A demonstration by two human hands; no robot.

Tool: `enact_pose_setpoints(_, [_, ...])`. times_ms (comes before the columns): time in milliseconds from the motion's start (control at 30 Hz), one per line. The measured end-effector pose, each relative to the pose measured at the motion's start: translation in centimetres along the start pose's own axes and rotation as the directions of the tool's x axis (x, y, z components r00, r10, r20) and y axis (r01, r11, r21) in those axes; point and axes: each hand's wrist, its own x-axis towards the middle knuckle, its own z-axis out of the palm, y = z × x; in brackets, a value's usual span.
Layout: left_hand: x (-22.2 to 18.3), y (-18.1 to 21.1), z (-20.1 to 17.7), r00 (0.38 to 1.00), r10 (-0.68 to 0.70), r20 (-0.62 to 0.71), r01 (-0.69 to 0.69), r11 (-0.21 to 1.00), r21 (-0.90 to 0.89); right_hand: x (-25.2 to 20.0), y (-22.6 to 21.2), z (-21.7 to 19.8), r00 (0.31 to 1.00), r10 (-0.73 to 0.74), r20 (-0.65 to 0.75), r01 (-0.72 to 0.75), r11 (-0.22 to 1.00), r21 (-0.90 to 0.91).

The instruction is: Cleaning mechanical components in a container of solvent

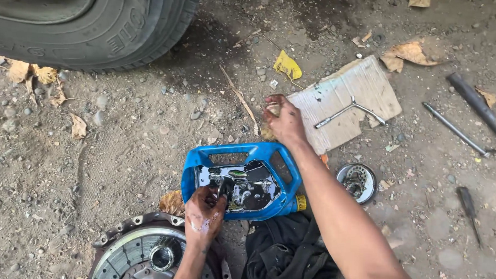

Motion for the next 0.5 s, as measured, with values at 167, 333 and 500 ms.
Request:
enact_pose_setpoints(167, [0.0, -0.2, -0.4, 0.998, 0.01, -0.054, -0.01, 1.0, 0.013, -1.9, 1.8, -9.7, 0.948, -0.22, -0.23, 0.053, 0.823, -0.566])
enact_pose_setpoints(333, [0.1, -0.6, 0.2, 0.999, 0.006, -0.035, -0.004, 0.999, 0.043, 2.3, 7.9, -20.0, 0.999, -0.023, 0.038, 0.037, -0.029, -0.999])
enact_pose_setpoints(500, [0.2, 0.3, 1.4, 1.0, 0.012, 0.004, -0.012, 1.0, -0.011, -1.1, 6.6, -18.9, 0.991, -0.043, 0.124, 0.126, 0.034, -0.991])
